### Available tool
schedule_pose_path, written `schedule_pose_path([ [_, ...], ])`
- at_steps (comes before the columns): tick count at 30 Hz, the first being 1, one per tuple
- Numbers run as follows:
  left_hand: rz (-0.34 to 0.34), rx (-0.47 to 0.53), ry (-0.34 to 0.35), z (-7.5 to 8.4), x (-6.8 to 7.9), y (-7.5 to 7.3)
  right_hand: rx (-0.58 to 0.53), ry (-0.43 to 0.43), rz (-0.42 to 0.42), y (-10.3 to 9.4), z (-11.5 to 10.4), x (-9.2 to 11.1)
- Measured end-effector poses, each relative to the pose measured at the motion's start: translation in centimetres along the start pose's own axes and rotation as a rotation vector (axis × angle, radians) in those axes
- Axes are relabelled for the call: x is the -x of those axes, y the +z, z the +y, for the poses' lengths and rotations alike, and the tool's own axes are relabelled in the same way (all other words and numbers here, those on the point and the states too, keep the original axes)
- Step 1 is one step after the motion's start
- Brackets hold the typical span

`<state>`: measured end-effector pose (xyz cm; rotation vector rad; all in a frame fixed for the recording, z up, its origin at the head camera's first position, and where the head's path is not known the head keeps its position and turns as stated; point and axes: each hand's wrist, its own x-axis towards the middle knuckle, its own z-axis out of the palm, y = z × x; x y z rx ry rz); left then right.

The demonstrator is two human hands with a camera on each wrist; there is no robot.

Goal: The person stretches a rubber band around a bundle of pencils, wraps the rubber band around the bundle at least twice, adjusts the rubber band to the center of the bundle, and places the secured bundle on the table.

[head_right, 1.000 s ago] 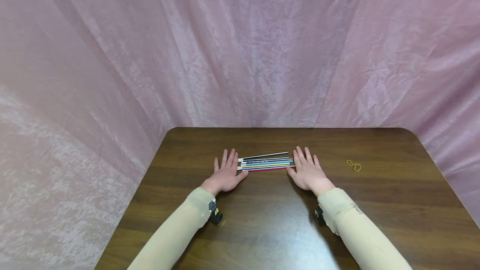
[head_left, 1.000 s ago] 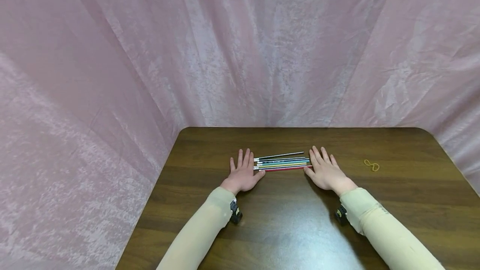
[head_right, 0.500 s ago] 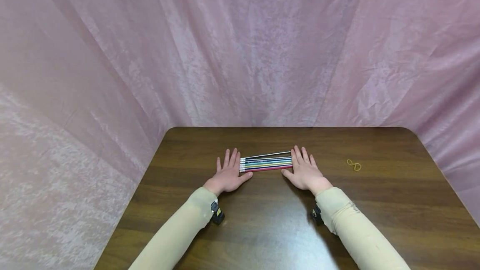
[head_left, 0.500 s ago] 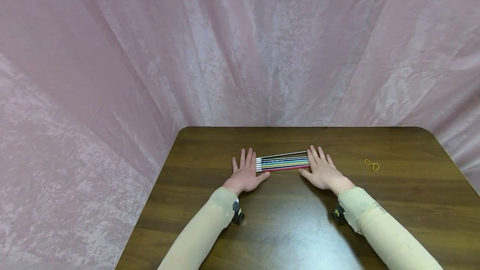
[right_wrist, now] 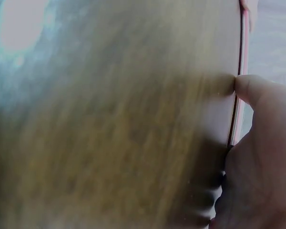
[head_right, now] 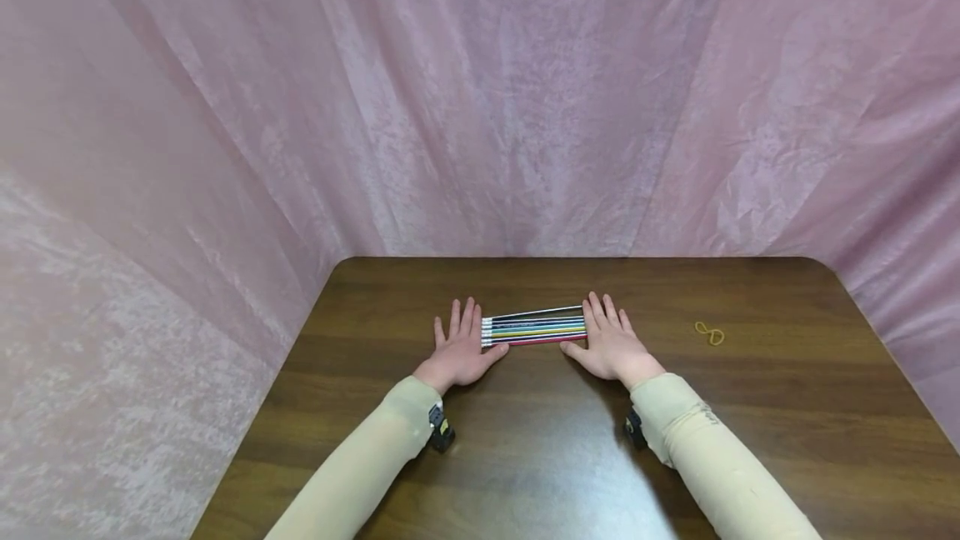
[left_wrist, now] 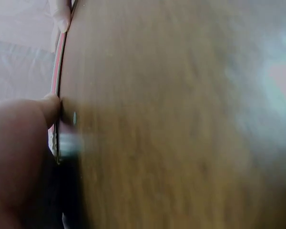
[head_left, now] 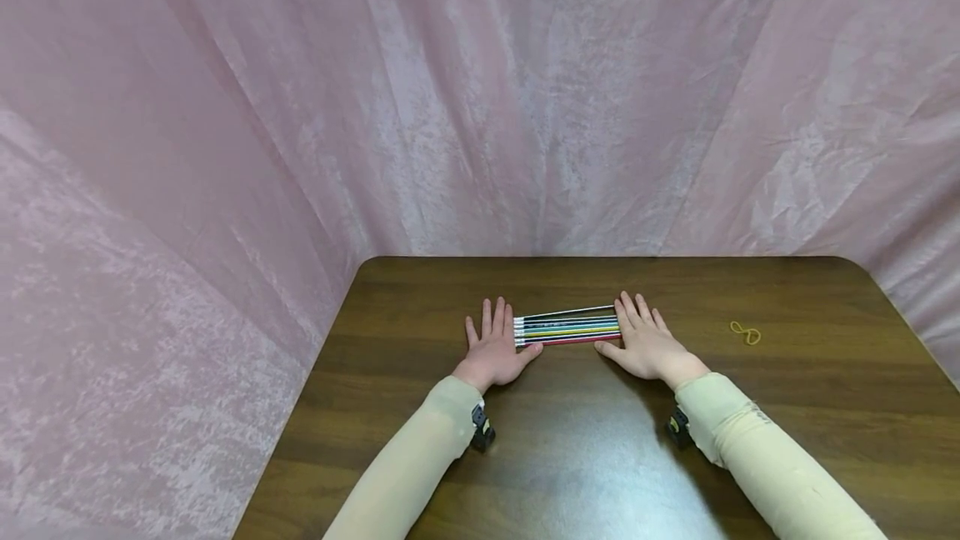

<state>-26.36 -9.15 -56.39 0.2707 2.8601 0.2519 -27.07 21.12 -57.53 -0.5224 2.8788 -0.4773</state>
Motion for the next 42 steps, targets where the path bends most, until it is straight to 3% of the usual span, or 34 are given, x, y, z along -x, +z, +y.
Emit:
schedule_pose_path([
  [4, -0.016, 0.019, -0.035, 0.0, -0.4, 0.1, 0.006, 0.000, 0.005, 0.0, -0.2, -0.1],
  [15, -0.035, 0.005, -0.042, -0.1, -0.2, -0.3, 0.014, -0.005, 0.019, 0.2, -1.0, 0.2],
  [25, -0.047, -0.083, 0.029, -0.7, 2.0, -0.7, 0.021, -0.001, 0.026, 1.2, -2.8, 3.0],
  [35, -0.018, -0.022, 0.051, -1.3, 2.1, 0.2, 0.015, 0.004, 0.083, -0.9, -4.5, 5.2],
  [42, 0.006, -0.013, 0.120, -1.6, 2.9, -0.7, -0.011, -0.088, 0.092, -1.9, -3.8, 5.7],
])
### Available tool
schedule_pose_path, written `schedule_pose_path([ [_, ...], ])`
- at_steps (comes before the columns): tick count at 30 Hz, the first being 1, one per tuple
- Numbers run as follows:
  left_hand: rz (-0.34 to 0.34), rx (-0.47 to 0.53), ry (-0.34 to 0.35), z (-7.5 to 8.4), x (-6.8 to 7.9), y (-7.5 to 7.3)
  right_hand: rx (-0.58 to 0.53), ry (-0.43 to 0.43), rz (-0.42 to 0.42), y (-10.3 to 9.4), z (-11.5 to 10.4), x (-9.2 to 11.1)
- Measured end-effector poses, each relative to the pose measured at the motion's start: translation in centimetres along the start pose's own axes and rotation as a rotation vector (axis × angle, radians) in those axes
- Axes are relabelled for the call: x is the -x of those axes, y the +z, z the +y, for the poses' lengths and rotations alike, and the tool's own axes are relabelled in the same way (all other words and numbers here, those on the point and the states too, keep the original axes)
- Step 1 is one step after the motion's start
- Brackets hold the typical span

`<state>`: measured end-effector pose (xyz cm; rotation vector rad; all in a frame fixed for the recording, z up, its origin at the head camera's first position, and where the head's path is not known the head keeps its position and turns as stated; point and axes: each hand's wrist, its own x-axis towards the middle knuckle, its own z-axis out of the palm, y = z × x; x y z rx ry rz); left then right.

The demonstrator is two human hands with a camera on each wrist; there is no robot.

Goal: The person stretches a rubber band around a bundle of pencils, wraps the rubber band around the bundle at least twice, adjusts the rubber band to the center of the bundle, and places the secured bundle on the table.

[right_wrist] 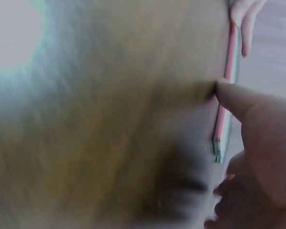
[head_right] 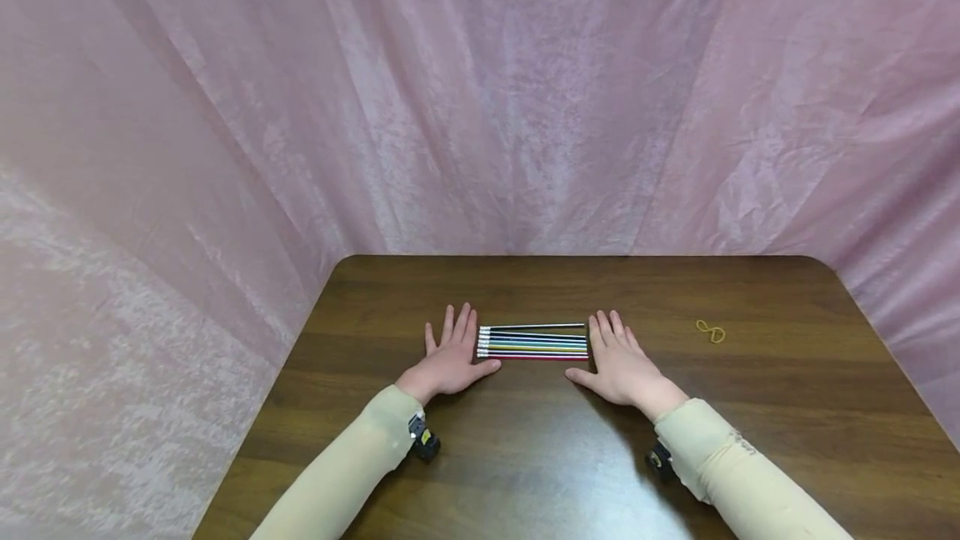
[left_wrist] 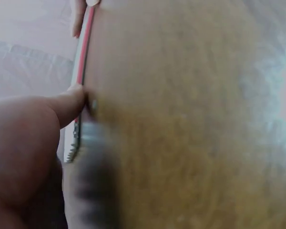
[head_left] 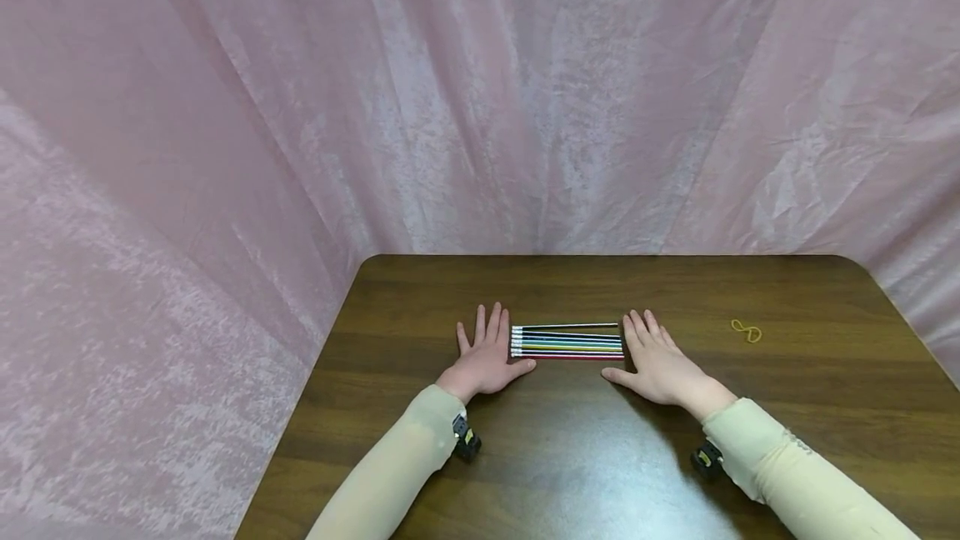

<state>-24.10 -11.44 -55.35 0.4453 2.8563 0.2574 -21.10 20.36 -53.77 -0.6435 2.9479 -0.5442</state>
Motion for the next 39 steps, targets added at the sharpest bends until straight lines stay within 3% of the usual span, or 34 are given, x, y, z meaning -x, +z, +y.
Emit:
schedule_pose_path([
  [8, 0.147, 0.014, 0.207, 1.4, -0.2, -1.7, 0.012, -0.134, 0.084, -2.0, 0.6, -2.1],
  [13, 0.179, -0.028, 0.271, 2.8, -1.3, -2.0, -0.006, -0.186, 0.079, -2.2, 0.8, -3.9],
  [21, 0.111, -0.074, 0.243, 4.0, -2.4, -2.3, 0.012, -0.153, 0.032, -1.8, 0.5, -5.4],
  [31, 0.112, -0.073, 0.216, 4.9, -3.2, -2.2, 0.018, -0.146, 0.063, -0.5, 0.2, -5.9],
  [39, 0.123, -0.022, 0.181, 4.6, -3.1, -1.5, -0.052, -0.063, 0.077, -0.1, -0.8, -5.1],
])
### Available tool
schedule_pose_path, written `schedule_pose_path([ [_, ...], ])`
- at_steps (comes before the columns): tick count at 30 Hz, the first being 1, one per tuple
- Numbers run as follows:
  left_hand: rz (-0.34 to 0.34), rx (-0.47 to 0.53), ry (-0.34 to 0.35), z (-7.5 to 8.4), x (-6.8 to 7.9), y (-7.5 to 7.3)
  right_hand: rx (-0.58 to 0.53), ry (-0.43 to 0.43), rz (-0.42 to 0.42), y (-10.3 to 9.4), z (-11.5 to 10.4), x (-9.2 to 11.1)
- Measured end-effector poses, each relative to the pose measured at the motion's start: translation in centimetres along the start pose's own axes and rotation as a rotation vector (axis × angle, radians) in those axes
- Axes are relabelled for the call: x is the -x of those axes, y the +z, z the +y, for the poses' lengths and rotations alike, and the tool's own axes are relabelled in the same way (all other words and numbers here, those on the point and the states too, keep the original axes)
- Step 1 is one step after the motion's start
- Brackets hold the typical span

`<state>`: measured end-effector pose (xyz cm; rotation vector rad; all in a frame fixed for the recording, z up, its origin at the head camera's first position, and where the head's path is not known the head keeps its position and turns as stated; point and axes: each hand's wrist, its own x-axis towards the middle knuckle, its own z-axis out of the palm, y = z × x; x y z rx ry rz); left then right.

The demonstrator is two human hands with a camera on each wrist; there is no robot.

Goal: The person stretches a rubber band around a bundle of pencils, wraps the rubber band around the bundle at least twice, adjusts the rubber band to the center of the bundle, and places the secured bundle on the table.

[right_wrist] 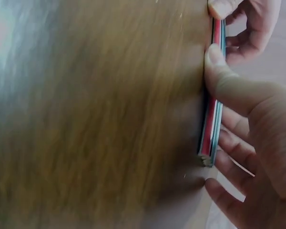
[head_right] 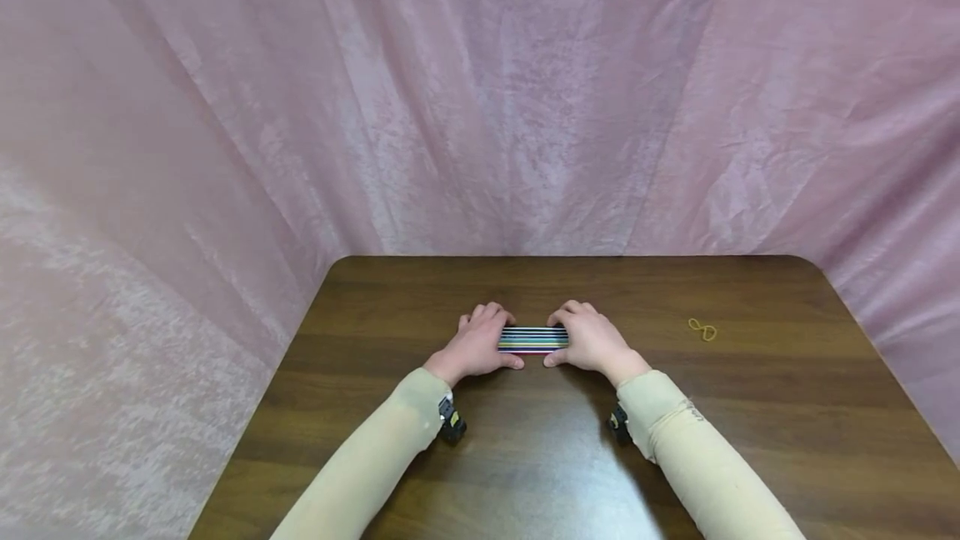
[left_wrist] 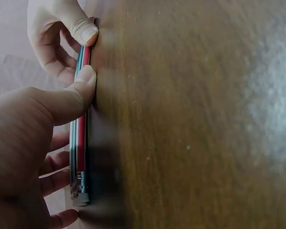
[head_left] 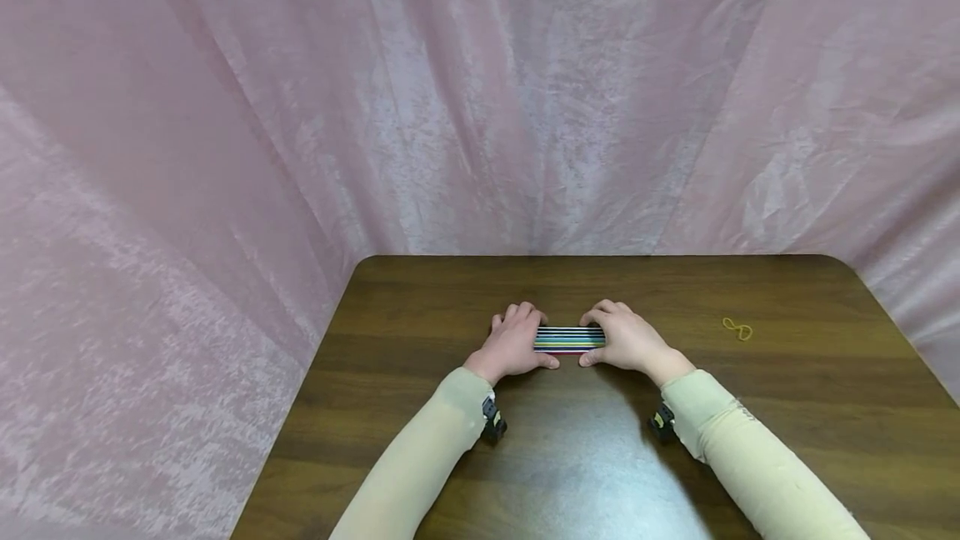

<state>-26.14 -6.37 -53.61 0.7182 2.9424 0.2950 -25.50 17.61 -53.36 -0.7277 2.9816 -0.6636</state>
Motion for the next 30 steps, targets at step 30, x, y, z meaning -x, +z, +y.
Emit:
schedule_pose_path([
  [30, -0.092, -0.007, 0.027, 1.1, 0.0, -0.2, 0.149, -0.064, -0.062, -0.2, -1.3, 0.5],
])
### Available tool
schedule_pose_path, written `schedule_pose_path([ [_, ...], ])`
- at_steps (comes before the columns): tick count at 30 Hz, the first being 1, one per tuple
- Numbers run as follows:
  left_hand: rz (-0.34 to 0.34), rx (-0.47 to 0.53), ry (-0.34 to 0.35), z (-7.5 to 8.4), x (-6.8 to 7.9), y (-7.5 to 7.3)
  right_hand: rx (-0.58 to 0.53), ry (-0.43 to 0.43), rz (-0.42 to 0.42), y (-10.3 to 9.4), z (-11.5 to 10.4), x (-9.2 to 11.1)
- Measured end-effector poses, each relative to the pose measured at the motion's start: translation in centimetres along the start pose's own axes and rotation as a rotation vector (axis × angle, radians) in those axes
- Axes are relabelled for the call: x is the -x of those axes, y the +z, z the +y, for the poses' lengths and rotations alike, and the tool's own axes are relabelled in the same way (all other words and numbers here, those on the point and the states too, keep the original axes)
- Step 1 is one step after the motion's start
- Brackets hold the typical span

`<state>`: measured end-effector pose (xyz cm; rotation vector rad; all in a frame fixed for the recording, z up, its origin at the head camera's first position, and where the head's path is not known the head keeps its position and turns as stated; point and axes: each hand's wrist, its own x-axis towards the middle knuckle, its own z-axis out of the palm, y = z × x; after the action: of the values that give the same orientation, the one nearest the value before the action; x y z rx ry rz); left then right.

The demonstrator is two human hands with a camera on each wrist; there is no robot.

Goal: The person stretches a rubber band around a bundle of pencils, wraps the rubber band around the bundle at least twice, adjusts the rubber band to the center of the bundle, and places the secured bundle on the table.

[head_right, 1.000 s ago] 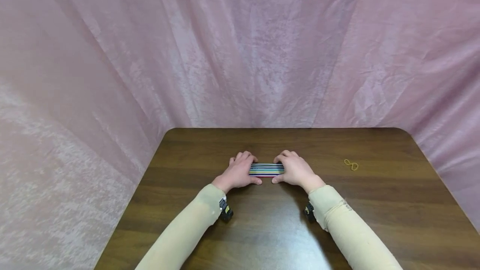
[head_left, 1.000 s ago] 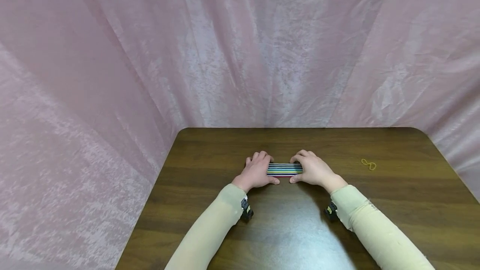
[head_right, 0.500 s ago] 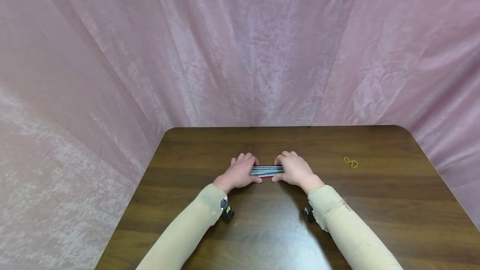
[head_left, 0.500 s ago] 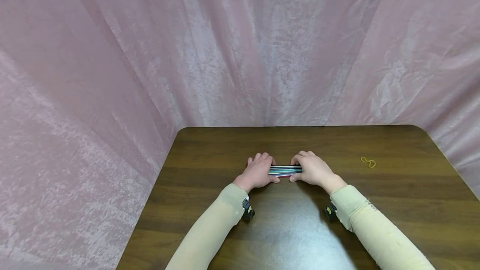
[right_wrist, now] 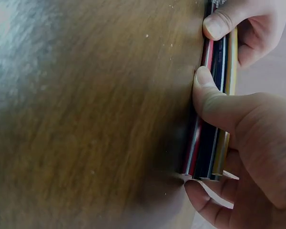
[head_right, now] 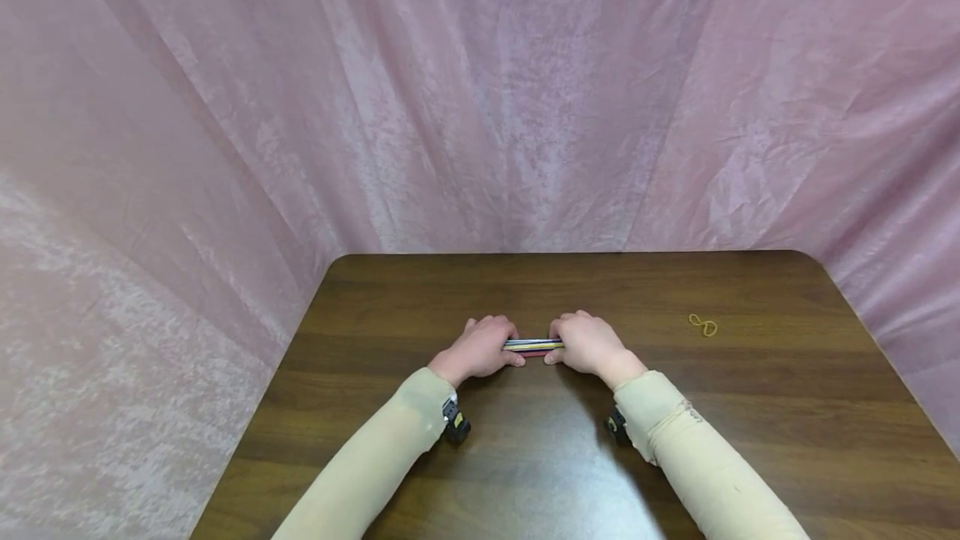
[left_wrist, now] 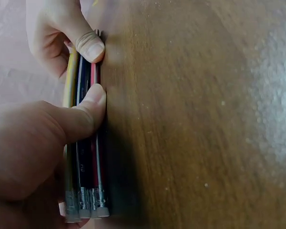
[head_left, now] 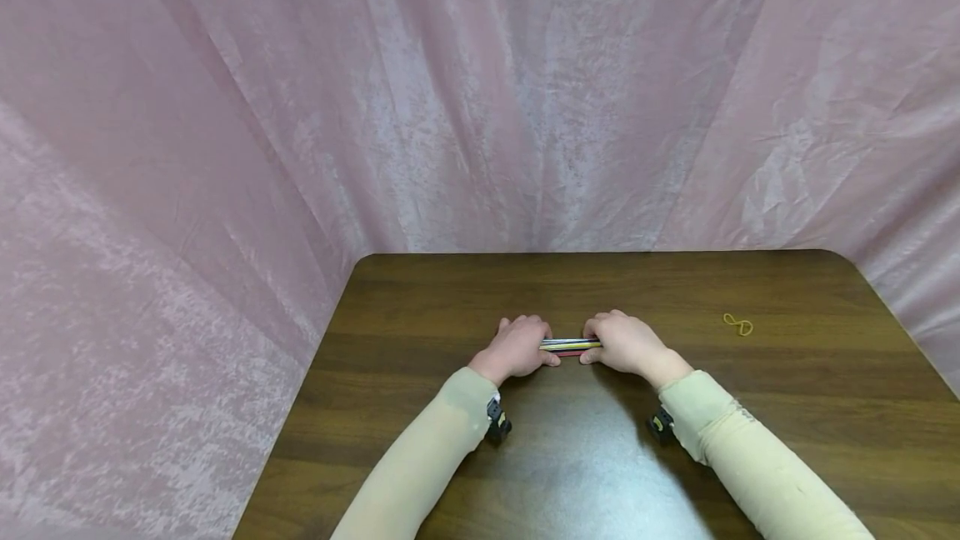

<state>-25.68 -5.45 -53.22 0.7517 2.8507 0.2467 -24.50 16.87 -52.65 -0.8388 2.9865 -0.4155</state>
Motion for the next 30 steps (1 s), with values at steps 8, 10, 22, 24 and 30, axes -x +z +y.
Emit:
schedule_pose_path([
  [8, -0.035, -0.093, 0.014, 0.8, 0.3, -0.4, 0.062, -0.011, 0.010, 0.0, -0.8, 0.2],
  [10, -0.036, -0.114, 0.015, 1.0, 0.5, -0.5, 0.081, -0.010, 0.012, 0.1, -0.9, 0.2],
  [22, -0.043, -0.187, 0.024, 1.2, 0.9, -0.5, 0.088, 0.018, -0.001, 0.4, -1.5, 0.4],
  [24, -0.043, -0.198, 0.024, 1.3, 0.9, -0.5, 0.088, 0.030, -0.010, 0.4, -1.5, 0.4],
  [30, -0.047, -0.209, 0.018, 1.4, 1.0, -0.1, 0.097, 0.040, -0.041, 0.4, -1.5, 0.6],
])
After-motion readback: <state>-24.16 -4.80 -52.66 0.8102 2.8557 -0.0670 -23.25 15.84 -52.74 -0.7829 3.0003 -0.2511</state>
